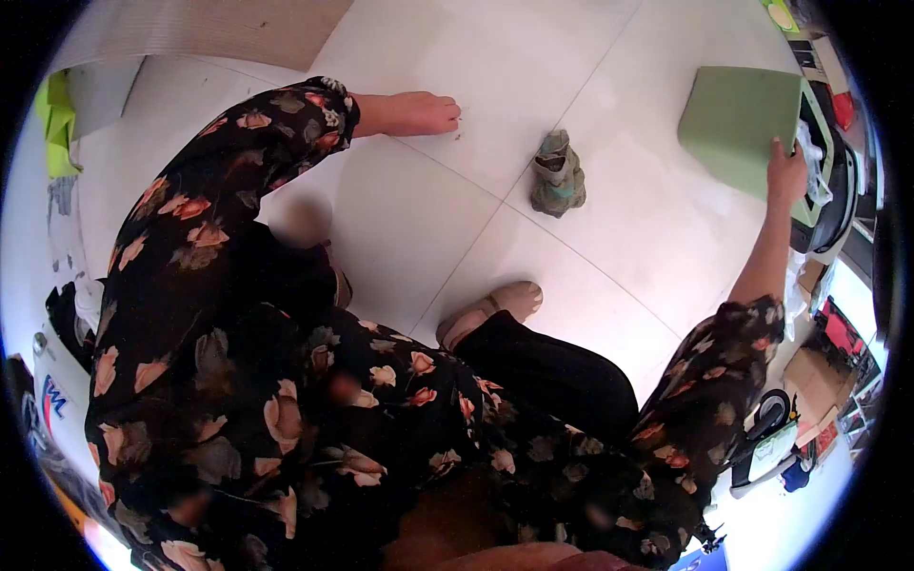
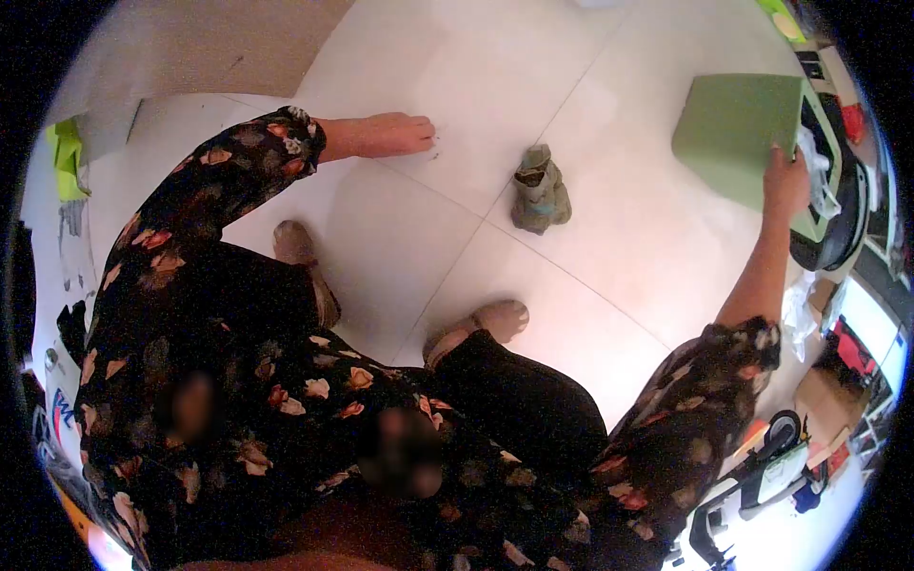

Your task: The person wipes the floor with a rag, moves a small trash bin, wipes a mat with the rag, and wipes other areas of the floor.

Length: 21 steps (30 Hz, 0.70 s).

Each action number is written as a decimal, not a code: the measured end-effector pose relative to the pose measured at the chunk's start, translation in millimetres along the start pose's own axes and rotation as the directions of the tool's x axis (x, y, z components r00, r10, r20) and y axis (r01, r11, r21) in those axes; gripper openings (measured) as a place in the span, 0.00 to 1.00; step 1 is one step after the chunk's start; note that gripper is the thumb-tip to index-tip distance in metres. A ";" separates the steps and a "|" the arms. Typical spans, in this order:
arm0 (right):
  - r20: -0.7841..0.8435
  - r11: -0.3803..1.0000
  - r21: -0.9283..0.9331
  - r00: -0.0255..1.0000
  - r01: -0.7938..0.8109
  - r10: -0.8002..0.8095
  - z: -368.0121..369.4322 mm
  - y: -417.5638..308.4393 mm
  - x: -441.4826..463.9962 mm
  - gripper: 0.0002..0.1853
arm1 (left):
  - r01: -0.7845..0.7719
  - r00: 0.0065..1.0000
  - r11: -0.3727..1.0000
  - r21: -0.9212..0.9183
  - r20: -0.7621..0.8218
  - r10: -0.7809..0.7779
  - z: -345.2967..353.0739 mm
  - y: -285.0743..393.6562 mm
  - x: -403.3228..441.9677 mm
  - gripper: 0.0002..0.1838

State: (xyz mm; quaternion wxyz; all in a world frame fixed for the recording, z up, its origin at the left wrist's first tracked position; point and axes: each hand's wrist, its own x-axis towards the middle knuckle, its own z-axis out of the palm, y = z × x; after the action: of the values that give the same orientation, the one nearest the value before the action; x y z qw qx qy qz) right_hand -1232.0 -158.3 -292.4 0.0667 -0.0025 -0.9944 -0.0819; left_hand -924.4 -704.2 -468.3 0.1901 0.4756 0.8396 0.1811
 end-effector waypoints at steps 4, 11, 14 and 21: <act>-0.051 0.990 0.092 0.994 0.102 -0.098 -3.9 -44.8 -45.4 0.29 | 0.055 0.996 0.998 0.033 0.073 -0.057 1.7 2.7 6.7 0.07; -0.157 0.873 0.388 0.954 0.296 -0.254 -36.9 -145.5 -133.5 0.25 | 0.258 0.966 0.954 -0.153 0.072 -0.250 29.2 4.7 0.0 0.07; -0.097 0.869 0.415 0.963 0.269 -0.252 -58.9 -172.8 -160.9 0.24 | 0.381 0.911 0.857 -0.346 -0.015 -0.411 37.2 -4.9 4.5 0.05; -0.137 0.871 0.358 0.942 0.335 -0.306 -47.3 -164.9 -163.8 0.24 | 0.226 0.712 0.635 -0.739 -0.320 -0.625 -129.6 26.0 104.8 0.08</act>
State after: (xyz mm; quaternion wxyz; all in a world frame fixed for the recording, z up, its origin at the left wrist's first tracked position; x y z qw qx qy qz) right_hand -1066.0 -327.7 -294.8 0.0889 0.1785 -0.9748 0.1004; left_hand -1018.9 -616.7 -359.3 0.1323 0.0813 0.8295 0.5366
